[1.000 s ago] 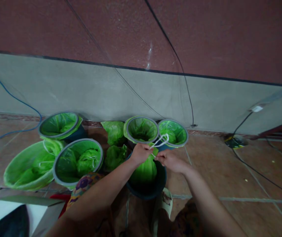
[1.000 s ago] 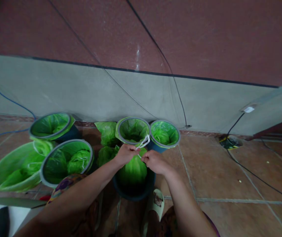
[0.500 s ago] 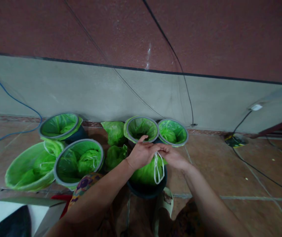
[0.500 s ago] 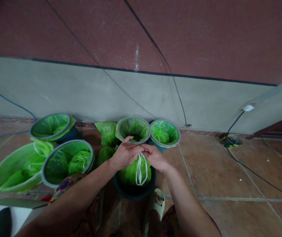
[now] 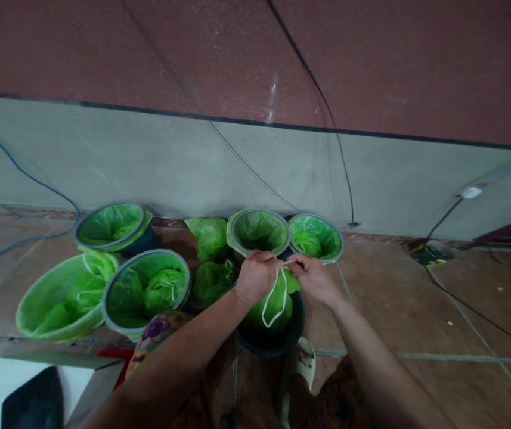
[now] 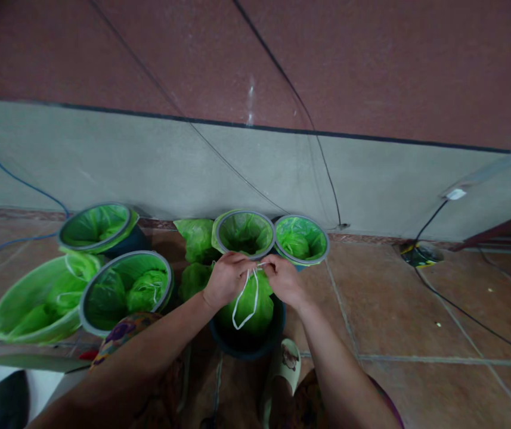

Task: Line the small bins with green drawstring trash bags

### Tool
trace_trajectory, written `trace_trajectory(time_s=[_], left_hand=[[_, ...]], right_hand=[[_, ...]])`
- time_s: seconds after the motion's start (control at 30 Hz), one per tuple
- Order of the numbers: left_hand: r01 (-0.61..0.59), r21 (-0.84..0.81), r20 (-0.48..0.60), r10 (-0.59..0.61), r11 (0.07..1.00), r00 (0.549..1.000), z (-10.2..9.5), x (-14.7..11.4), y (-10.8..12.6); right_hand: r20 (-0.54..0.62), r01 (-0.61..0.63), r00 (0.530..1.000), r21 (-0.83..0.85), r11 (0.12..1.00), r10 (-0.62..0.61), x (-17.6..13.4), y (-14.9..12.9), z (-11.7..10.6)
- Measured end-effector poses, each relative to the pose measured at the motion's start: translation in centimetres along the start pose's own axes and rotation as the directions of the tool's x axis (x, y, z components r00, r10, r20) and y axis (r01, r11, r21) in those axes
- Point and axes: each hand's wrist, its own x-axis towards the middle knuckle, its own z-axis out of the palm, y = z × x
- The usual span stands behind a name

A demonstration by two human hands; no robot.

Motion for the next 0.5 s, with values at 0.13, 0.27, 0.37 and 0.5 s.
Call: trace_trajectory(time_s=[0.13, 0.27, 0.37, 0.5], left_hand=[[0.143, -0.034, 0.028, -0.142, 0.989, 0.989, 0.4, -0.1, -0.3], [0.279, -0.104, 0.078, -0.272, 0.955, 0.959, 0.7, -0.2, -0.7], [0.341, -0.138, 0.138, -0.323, 0.93, 0.936, 0.9, -0.2, -0.9], [0.383, -0.06, 0.217, -0.363, 0.922, 0.906, 0.8, -0.5, -1.1]], right_hand=[[-0.059, -0.048, 0.998, -0.191, 0.98, 0.037, 0.1, 0.1, -0.8], [-0.053, -0.142, 0.99, -0.324, 0.935, 0.132, -0.1, 0.2, -2.2], [0.016, -0.282, 0.957, -0.187, 0.941, 0.29, -0.3, 0.8, -3.0], [0.091, -0.5, 0.864, 0.042, 0.865, 0.495, -0.6, 2.1, -3.2]])
